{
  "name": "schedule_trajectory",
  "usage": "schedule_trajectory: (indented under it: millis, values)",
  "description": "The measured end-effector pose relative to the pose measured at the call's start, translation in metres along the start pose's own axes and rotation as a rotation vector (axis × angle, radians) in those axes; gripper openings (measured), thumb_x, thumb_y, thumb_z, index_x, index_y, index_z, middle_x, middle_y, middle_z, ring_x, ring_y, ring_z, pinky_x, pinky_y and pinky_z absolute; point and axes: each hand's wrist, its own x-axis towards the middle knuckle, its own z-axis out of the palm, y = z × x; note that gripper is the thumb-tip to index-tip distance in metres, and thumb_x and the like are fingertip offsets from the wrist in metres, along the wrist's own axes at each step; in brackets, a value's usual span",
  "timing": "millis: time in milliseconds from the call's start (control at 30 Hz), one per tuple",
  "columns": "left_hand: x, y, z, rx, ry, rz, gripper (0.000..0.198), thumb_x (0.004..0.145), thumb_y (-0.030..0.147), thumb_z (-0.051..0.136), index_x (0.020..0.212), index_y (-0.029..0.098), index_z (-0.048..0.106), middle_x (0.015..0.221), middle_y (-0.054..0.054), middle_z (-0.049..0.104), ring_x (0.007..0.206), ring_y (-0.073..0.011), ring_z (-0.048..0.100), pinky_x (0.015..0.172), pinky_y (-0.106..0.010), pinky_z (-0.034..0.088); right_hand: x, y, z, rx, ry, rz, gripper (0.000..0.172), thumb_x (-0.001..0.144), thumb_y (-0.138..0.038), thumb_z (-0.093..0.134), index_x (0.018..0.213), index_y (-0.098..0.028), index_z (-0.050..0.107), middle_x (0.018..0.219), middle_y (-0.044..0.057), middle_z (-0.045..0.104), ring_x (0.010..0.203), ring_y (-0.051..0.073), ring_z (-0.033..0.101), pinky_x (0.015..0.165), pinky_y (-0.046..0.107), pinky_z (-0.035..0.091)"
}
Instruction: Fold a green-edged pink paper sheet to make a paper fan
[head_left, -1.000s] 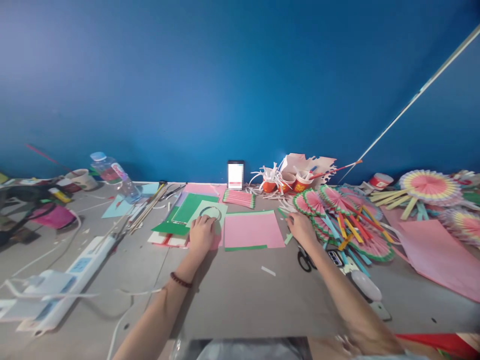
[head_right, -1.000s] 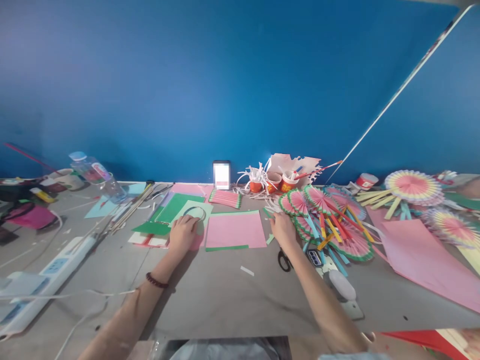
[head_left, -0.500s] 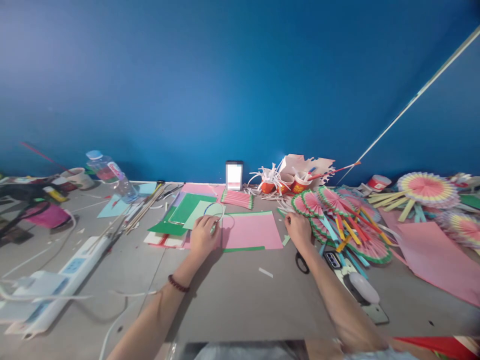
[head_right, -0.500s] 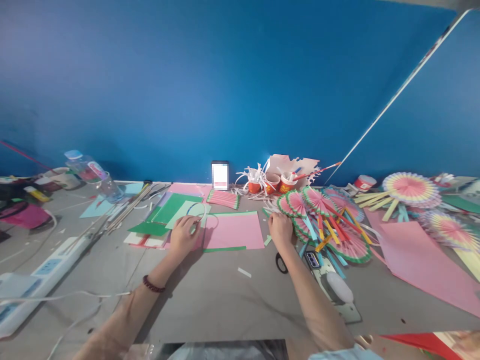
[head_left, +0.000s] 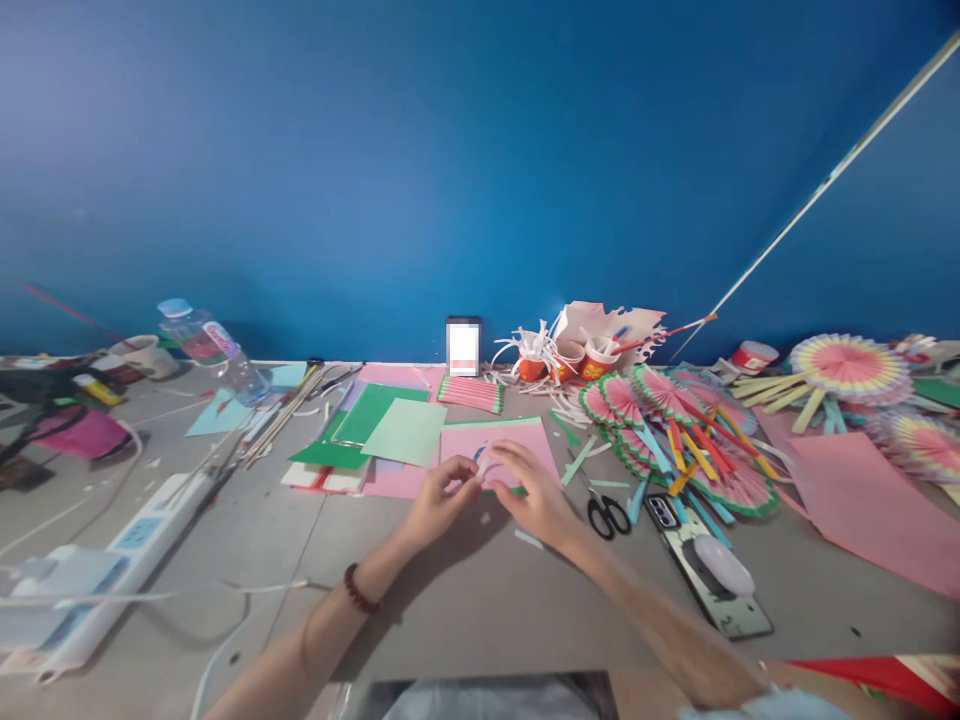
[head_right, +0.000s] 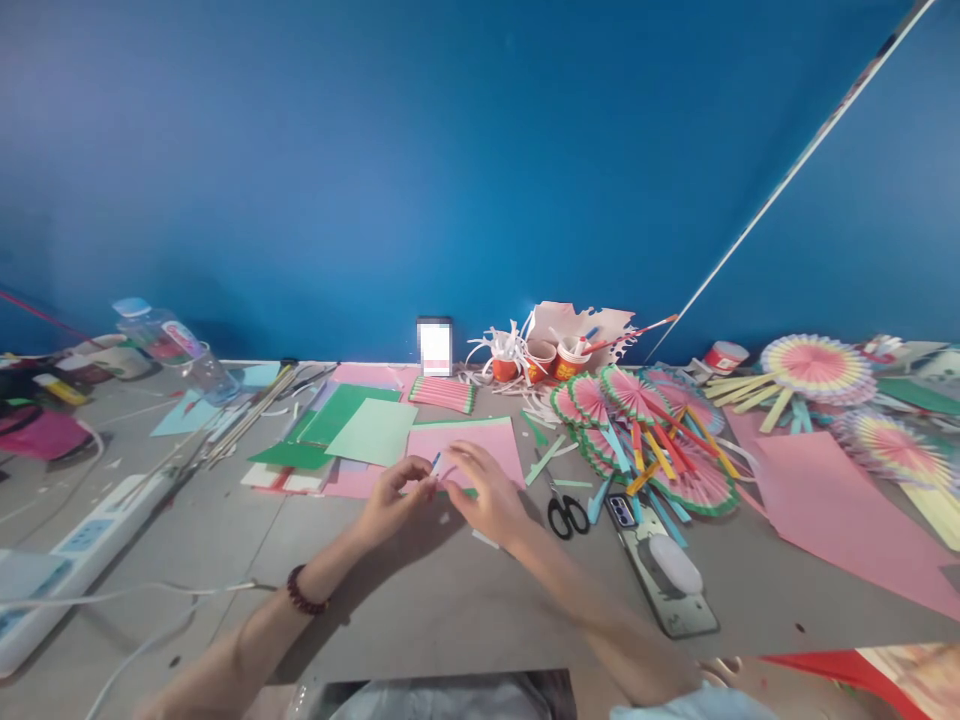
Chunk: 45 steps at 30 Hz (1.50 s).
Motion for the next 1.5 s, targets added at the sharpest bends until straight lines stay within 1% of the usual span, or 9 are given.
schedule_trajectory:
  millis: [133,300,433,767,900,1133,1267,1400,1500]
  values:
    - [-0.003,-0.004,0.001,-0.043,-0.041,-0.004,0.032,0.083,0.048,0.064,0.09,0.017,0.064,0.067,0.0,0.061,0.06,-0.0137,0.056,0.062,-0.028,0.045,-0.009,-0.006,0.009,0.086,-0.032,0.038,0.046,0.094,-0.025,0.054,0.14,-0.028,0.051,0.14,0.009,0.056,0.131,0.023,0.051,0.109,0.042,0.045]
    - [-0.006,-0.009,-0.001,-0.019,-0.129,0.049,0.049,0.08,0.044,0.071,0.119,0.016,0.065,0.078,-0.004,0.066,0.069,-0.015,0.057,0.067,-0.029,0.047,-0.009,0.0,0.008,0.176,-0.015,0.137,0.047,0.094,-0.029,0.055,0.141,-0.028,0.05,0.137,0.009,0.059,0.126,0.024,0.056,0.105,0.043,0.049]
    - [-0.01,-0.005,0.001,-0.003,-0.243,0.014,0.045,0.092,0.042,0.055,0.129,0.016,0.061,0.078,-0.006,0.067,0.064,-0.0143,0.056,0.062,-0.027,0.046,-0.005,-0.001,0.007,0.173,0.085,0.114,0.04,0.09,-0.025,0.061,0.13,-0.027,0.061,0.129,0.009,0.064,0.121,0.024,0.06,0.102,0.041,0.051]
    - [-0.007,0.001,-0.002,-0.043,-0.205,-0.033,0.055,0.095,0.054,0.043,0.127,0.015,0.063,0.065,-0.001,0.056,0.062,-0.0143,0.047,0.063,-0.028,0.041,-0.001,0.002,-0.001,0.123,0.167,0.09,0.02,0.091,-0.026,0.06,0.104,-0.028,0.075,0.098,0.006,0.071,0.094,0.02,0.067,0.084,0.036,0.058]
    - [-0.007,-0.004,-0.003,0.022,-0.241,-0.012,0.055,0.095,0.053,0.043,0.134,0.017,0.059,0.068,-0.001,0.06,0.065,-0.0152,0.052,0.067,-0.029,0.044,-0.002,0.004,0.0,0.213,0.168,0.179,0.019,0.09,-0.029,0.061,0.101,-0.025,0.075,0.104,0.007,0.074,0.099,0.021,0.069,0.088,0.037,0.058]
    - [-0.01,-0.001,-0.002,0.16,-0.171,0.044,0.053,0.093,0.049,0.05,0.133,0.016,0.06,0.074,-0.005,0.068,0.07,-0.0177,0.055,0.071,-0.03,0.046,-0.003,0.0,0.004,0.349,0.131,0.286,0.029,0.088,-0.033,0.063,0.115,-0.024,0.07,0.118,0.01,0.07,0.104,0.023,0.068,0.09,0.039,0.058]
    - [-0.008,-0.003,-0.002,0.107,-0.175,0.026,0.052,0.095,0.05,0.046,0.131,0.016,0.062,0.071,-0.004,0.065,0.067,-0.0166,0.054,0.068,-0.029,0.045,-0.003,0.0,0.003,0.33,0.123,0.269,0.02,0.089,-0.03,0.061,0.104,-0.023,0.072,0.115,0.011,0.071,0.104,0.023,0.067,0.087,0.037,0.058]
    - [-0.006,-0.002,-0.003,0.034,-0.146,-0.003,0.053,0.093,0.056,0.045,0.12,0.016,0.067,0.064,0.0,0.057,0.063,-0.0147,0.05,0.064,-0.027,0.042,-0.002,0.003,0.0,0.22,0.119,0.205,0.023,0.09,-0.029,0.059,0.109,-0.024,0.07,0.106,0.009,0.071,0.087,0.019,0.067,0.081,0.036,0.058]
    - [-0.004,0.0,-0.003,-0.069,-0.107,-0.028,0.052,0.091,0.06,0.047,0.101,0.016,0.071,0.061,0.001,0.052,0.059,-0.0134,0.046,0.06,-0.027,0.039,-0.001,0.003,-0.003,0.181,0.08,0.109,0.021,0.09,-0.027,0.06,0.107,-0.027,0.073,0.098,0.007,0.071,0.089,0.02,0.066,0.081,0.036,0.057]
